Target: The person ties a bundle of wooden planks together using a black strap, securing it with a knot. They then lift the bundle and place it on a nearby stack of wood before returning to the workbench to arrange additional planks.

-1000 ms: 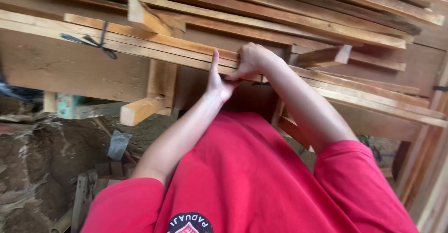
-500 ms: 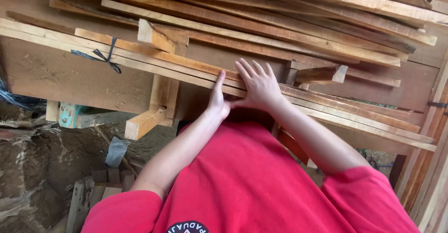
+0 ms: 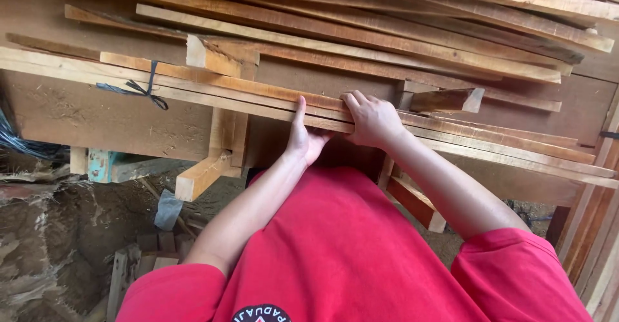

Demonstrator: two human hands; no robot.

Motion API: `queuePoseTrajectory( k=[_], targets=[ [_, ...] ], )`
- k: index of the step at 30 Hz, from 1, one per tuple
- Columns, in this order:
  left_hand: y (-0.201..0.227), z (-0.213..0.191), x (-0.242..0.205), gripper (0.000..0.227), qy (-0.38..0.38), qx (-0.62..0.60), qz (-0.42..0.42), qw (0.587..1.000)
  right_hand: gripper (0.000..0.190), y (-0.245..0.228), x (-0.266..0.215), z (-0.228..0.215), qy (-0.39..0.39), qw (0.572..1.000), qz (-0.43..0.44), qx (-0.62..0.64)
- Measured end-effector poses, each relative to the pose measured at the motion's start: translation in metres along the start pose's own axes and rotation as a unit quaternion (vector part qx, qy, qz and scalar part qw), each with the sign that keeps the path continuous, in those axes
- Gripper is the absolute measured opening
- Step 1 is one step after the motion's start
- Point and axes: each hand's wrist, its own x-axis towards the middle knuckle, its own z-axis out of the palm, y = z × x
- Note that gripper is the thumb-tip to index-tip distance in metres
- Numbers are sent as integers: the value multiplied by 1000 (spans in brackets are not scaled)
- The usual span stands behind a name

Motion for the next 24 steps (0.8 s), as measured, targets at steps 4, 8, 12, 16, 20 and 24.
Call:
queuePoseTrajectory(
  k=[4,8,12,16,20,24],
  targets=[
    [5,1,-8,137,-27,-24,-10,999,86,2,2,1,-15,999,10,31],
    [3,-69,18,145,-34,-37,-26,998,85,-6,5,-18,-38,996,28,81],
    [7,-96,14,143,-20,-13,6,1000,108,0,23,-27,-149,981,63,104],
    [1,-160,98,111,96,-46,10,994,112,3,32,-25,-214,962,74,154],
    [-18,-189,169,99,152,265,165,938,126,-24,34,-44,-169,978,7,122],
    [-25,-211,240,73,152,792,438,398,107,-48,30,-25,-37,998,7,43]
  ],
)
